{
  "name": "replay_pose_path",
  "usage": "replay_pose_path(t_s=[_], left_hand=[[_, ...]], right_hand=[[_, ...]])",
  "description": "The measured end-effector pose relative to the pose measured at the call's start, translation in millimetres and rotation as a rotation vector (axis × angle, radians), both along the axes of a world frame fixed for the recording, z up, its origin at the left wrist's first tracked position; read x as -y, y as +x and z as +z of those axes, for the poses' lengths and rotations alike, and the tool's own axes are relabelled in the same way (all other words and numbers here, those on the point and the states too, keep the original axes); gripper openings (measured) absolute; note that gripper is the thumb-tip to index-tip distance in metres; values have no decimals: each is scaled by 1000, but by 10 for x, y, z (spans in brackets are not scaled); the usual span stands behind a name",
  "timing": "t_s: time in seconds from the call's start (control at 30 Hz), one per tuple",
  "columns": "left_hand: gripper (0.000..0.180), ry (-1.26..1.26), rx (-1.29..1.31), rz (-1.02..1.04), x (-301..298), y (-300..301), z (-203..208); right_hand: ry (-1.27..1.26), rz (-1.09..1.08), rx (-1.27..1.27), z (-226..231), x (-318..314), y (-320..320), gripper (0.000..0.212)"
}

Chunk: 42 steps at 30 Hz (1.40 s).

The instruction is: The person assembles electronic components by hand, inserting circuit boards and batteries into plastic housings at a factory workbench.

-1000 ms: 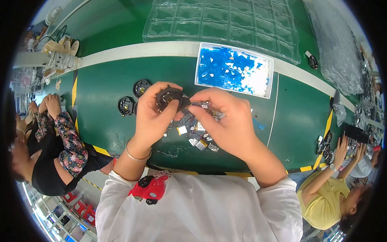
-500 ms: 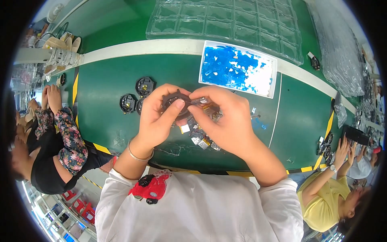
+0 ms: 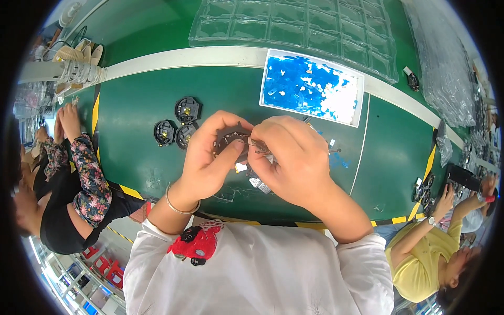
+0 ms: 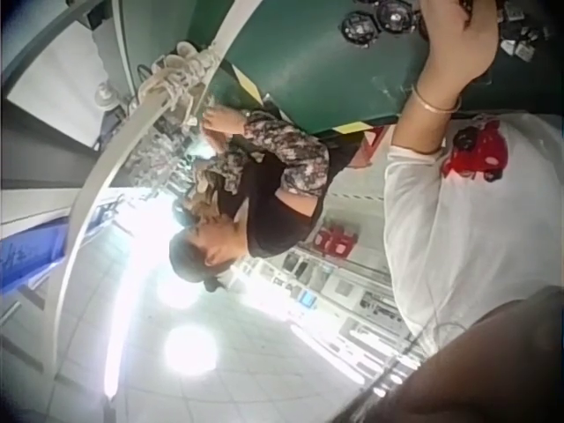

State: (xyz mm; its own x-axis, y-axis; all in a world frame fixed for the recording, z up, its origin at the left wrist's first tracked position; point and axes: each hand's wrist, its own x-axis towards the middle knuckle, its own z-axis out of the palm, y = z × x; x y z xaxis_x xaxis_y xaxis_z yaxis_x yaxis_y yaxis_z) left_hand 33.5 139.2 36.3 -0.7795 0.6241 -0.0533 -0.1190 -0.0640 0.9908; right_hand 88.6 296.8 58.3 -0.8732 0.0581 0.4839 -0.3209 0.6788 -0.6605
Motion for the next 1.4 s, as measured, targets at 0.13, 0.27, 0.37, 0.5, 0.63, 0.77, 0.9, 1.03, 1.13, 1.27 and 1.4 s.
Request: replay_pose_path(t_s=[0.13, 0.27, 0.37, 0.5, 0.63, 0.77, 0.9, 1.03, 1.13, 1.27, 1.4], left_hand=[[16, -21, -102, 69, -20, 18, -11], [18, -92, -2, -30, 32, -5, 26], [17, -36, 84, 0, 31, 6, 23], [23, -54, 4, -10, 32, 16, 18], [29, -91, -104, -15, 25, 31, 23], [29, -64, -63, -21, 41, 39, 15], [22, -8, 26, 24, 30, 29, -13], [12, 38, 174, 24, 37, -19, -26], [10, 72, 296, 44, 56, -85, -30], [13, 139, 428, 38, 2, -111, -18], [16, 201, 498, 41, -4, -53, -13]], right_hand=[[-82, 8, 62, 44, 31, 18, 17], [-168, 28, 179, 92, -26, 23, 17], [-145, 33, 188, 106, 8, 20, 16], [-80, -32, 201, 92, 23, 34, 16], [-43, -76, 173, 72, 52, 52, 17], [-12, -75, 108, 13, 77, 44, 18], [11, -35, 116, 17, 76, 34, 18], [4, 24, 76, -15, 107, 51, 18], [-367, -17, 323, 33, 139, 38, 23], [-985, 180, 554, -151, -120, 33, 27], [-945, 127, 529, -92, -233, 136, 26]])
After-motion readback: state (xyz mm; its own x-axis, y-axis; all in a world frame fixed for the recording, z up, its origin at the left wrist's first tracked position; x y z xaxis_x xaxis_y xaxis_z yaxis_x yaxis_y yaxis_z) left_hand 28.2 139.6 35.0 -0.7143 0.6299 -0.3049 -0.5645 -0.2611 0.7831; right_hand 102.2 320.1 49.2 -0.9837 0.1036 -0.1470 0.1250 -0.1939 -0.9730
